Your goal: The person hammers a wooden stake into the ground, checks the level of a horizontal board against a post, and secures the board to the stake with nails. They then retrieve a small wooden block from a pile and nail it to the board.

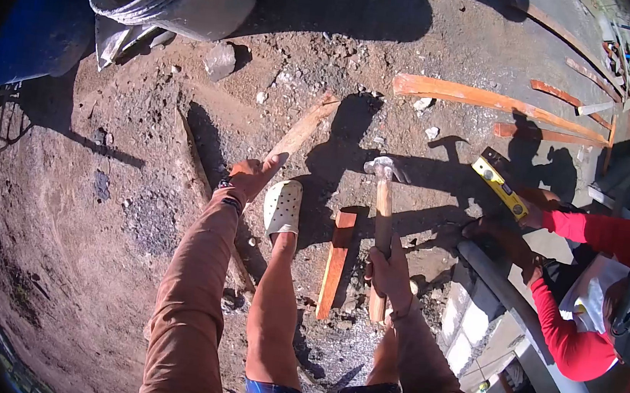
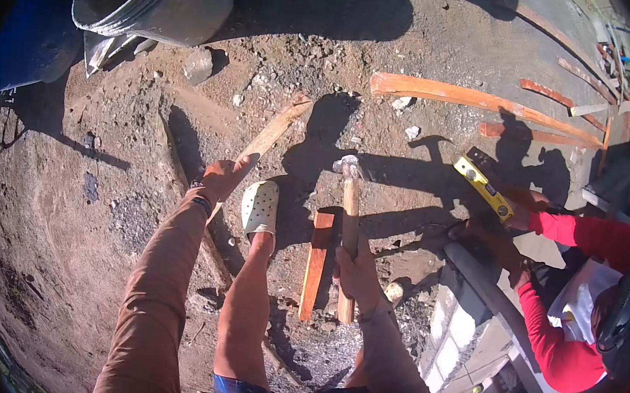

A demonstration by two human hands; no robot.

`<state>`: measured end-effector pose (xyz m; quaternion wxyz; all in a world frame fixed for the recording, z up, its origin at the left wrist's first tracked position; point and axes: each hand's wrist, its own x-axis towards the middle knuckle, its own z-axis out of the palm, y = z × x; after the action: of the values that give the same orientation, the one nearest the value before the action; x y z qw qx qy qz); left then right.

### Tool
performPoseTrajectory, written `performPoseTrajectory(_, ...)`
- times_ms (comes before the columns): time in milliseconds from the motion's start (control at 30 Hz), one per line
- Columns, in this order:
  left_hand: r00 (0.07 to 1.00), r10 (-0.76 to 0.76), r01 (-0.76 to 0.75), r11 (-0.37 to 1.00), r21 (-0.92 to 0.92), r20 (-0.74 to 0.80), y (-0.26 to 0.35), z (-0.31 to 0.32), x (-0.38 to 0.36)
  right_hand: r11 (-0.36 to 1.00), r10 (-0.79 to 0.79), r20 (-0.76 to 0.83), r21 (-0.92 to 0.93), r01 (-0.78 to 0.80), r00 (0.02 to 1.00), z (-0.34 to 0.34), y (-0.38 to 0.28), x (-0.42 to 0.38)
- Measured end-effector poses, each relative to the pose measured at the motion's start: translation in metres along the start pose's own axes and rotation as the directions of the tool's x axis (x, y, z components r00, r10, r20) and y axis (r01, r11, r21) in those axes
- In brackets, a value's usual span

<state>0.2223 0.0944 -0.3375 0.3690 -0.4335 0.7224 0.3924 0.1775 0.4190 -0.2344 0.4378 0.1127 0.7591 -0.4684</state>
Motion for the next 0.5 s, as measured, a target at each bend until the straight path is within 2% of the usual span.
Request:
performPoseTrajectory(67, 0.998, 0.037, -0.033, 0.995, 0.098, -0.046, -0.013, 0.025, 0.048, 0.994, 0.019, 0.032, 0.106, -0.022, 0.999, 0.008, -0.008, 0.036)
performPoseTrajectory(133, 0.998, 0.033, -0.027, 0.993, 0.112, -0.051, -0.012, 0.031, 0.069, 0.999, -0.009, 0.023, 0.033, 0.008, 1.0, 0.019, -0.011, 0.072)
performPoseTrajectory(200, 1.0, 0.017, -0.018, 0.997, 0.074, 0.018, -0.01, 0.026, 0.077, 0.999, -0.029, 0.029, -0.036, 0.03, 0.999, 0.03, -0.005, 0.106)
performPoseTrajectory(233, 0.999, 0.009, -0.014, 0.994, 0.111, 0.045, -0.008, 0.021, 0.077, 0.937, -0.271, -0.078, -0.25, 0.244, 0.959, 0.037, 0.005, 0.122)
performPoseTrajectory(267, 0.999, -0.002, -0.004, 0.994, 0.111, 0.053, -0.014, 0.028, 0.078, 0.783, -0.517, -0.119, -0.466, 0.412, 0.848, 0.044, 0.011, 0.135)
performPoseTrajectory(300, 0.999, 0.021, -0.015, 0.993, 0.121, -0.042, -0.015, 0.032, 0.079, 0.783, -0.516, -0.115, -0.465, 0.414, 0.849, 0.05, 0.005, 0.144)
performPoseTrajectory(333, 0.989, 0.046, -0.028, 0.991, 0.131, -0.14, -0.015, 0.034, 0.079, 0.825, -0.41, -0.093, -0.462, 0.325, 0.908, 0.055, -0.004, 0.151)
performPoseTrajectory(400, 0.987, 0.038, -0.022, 0.994, 0.104, -0.153, -0.015, 0.038, 0.073, 0.858, -0.28, -0.07, -0.466, 0.217, 0.957, 0.063, -0.014, 0.156)
performPoseTrajectory(467, 0.983, 0.009, 0.002, 0.998, 0.06, -0.185, -0.009, 0.034, 0.067, 0.771, -0.188, -0.023, -0.623, 0.133, 0.982, 0.065, -0.031, 0.164)
performPoseTrajectory(500, 0.992, -0.007, 0.011, 0.999, 0.034, -0.129, -0.005, 0.028, 0.061, 0.716, -0.253, -0.009, -0.674, 0.181, 0.967, 0.058, -0.027, 0.171)
